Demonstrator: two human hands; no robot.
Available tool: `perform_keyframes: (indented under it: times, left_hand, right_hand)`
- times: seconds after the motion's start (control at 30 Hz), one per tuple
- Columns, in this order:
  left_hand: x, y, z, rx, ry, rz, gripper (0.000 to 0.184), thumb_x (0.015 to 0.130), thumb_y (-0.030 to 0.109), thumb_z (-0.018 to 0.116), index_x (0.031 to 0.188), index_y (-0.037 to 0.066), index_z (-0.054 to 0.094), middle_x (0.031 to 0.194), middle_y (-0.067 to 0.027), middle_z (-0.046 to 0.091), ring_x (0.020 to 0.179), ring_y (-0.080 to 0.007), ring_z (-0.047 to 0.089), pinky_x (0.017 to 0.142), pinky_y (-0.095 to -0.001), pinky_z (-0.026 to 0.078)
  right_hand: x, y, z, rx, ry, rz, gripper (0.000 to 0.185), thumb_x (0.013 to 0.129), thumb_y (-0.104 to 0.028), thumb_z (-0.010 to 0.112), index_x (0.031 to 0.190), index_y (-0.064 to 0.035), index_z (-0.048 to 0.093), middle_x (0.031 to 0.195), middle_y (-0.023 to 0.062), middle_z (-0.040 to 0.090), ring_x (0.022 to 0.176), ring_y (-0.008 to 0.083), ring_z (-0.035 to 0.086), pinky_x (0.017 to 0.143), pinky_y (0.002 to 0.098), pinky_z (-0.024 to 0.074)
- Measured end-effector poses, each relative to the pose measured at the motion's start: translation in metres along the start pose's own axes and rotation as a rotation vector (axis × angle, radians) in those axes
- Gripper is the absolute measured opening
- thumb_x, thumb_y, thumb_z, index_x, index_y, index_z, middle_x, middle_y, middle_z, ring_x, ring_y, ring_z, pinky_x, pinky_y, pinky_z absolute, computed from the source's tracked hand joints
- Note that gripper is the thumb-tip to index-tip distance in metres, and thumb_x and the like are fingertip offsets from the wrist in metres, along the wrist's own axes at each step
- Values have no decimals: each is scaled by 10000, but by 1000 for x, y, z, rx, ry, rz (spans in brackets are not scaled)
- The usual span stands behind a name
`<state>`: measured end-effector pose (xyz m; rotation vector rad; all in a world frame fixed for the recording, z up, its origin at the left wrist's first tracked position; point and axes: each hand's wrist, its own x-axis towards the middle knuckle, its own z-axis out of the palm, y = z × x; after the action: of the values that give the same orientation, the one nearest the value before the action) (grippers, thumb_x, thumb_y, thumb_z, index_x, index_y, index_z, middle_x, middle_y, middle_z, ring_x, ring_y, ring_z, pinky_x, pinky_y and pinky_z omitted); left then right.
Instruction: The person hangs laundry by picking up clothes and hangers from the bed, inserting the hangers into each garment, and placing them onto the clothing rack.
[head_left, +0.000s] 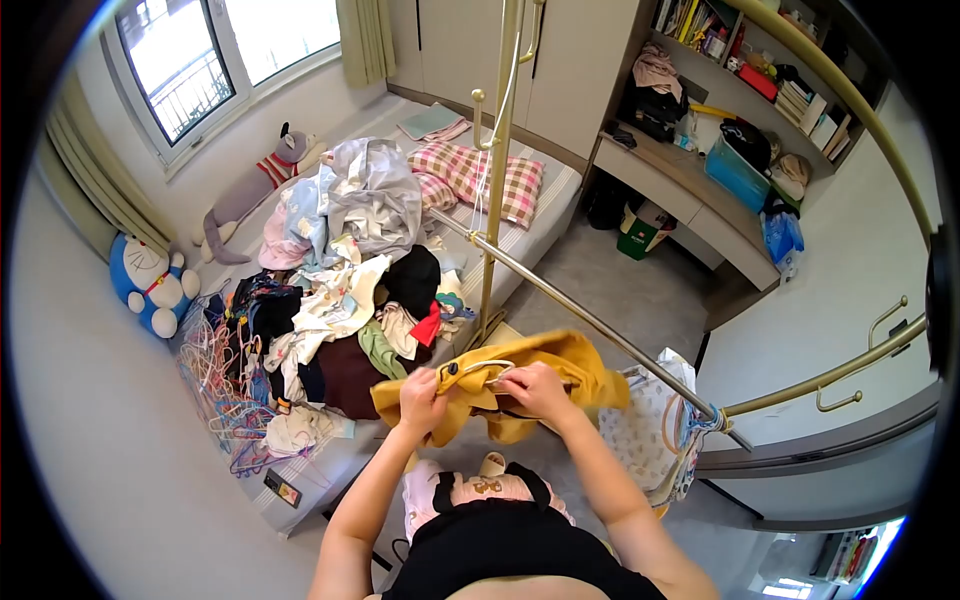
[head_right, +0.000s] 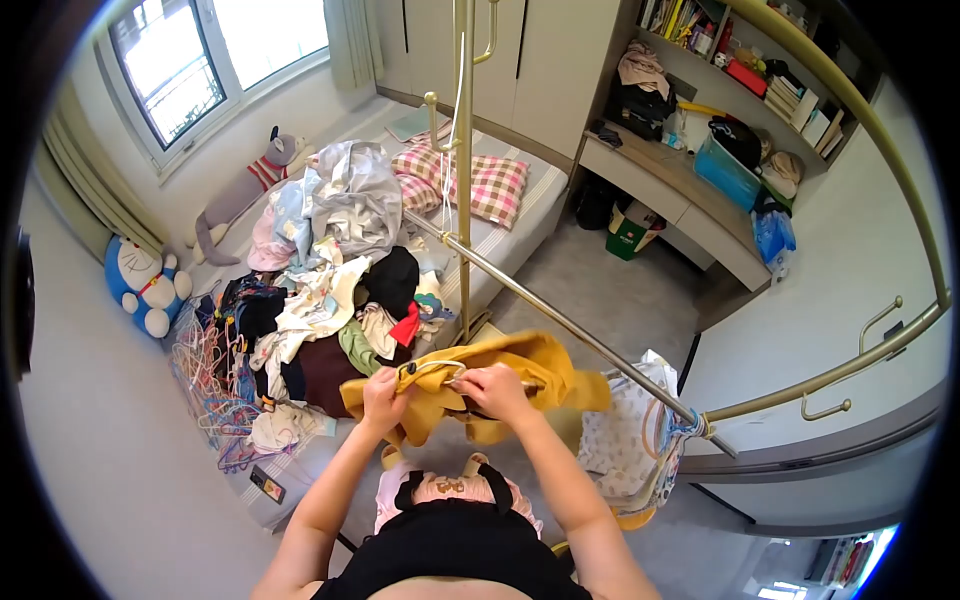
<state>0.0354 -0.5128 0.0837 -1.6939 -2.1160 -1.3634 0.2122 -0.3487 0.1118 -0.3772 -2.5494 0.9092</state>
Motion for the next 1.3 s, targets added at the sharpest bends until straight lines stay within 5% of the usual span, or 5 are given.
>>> perform_keyframes:
  times: [0.5, 0.7, 0.87, 1.0, 1.3]
  left_hand:
    - [28, -26, 21, -146, 75, -317, 113, 735, 72, 659, 814, 0, 620, 729, -79, 558, 688, -231, 547, 627, -309, 437]
    - [23, -57, 67, -680, -223, -1202, 419, 815, 195, 616, 1129, 9, 410, 1015, -132, 543, 727, -184, 599, 646, -264, 494]
    - [16, -109, 106, -79, -265, -476, 750, 726, 237, 710, 1296, 4, 282, 1171, -227, 484, 1026, -294, 540, 839, -361, 461]
    - [26, -97, 96, -368, -508, -664, 527, 770, 274, 651, 1183, 15, 449, 1103, -195, 556, 1041, -298, 541, 887, -366, 428]
    - [34, -69, 115, -516, -899, -507, 405, 801, 269, 621, 1117, 30, 535, 888, -110, 628, 844, -206, 604, 760, -308, 467]
  right_hand:
    - [-22, -6, 15, -3, 248, 482, 237, 820, -310, 597, 782, -85, 661, 603, 110, 580, 549, 273, 560, 499, 341, 419]
    - [-4, -43, 10, 118, 355, 566, 269, 794, -300, 642, 804, -31, 656, 543, 87, 545, 478, 179, 510, 493, 295, 396]
    - [-22, 22, 67, 207, 414, 782, 187, 818, -176, 605, 832, 5, 648, 601, 43, 570, 531, 94, 505, 490, 252, 385]
    - [-30, 39, 80, 773, 637, 1032, 155, 848, -108, 544, 931, -4, 623, 615, -39, 484, 524, 49, 420, 474, 188, 317]
    - [7, 111, 53, 792, 751, 1064, 268, 852, -72, 474, 1091, -15, 581, 667, -11, 517, 566, 63, 451, 511, 192, 351]
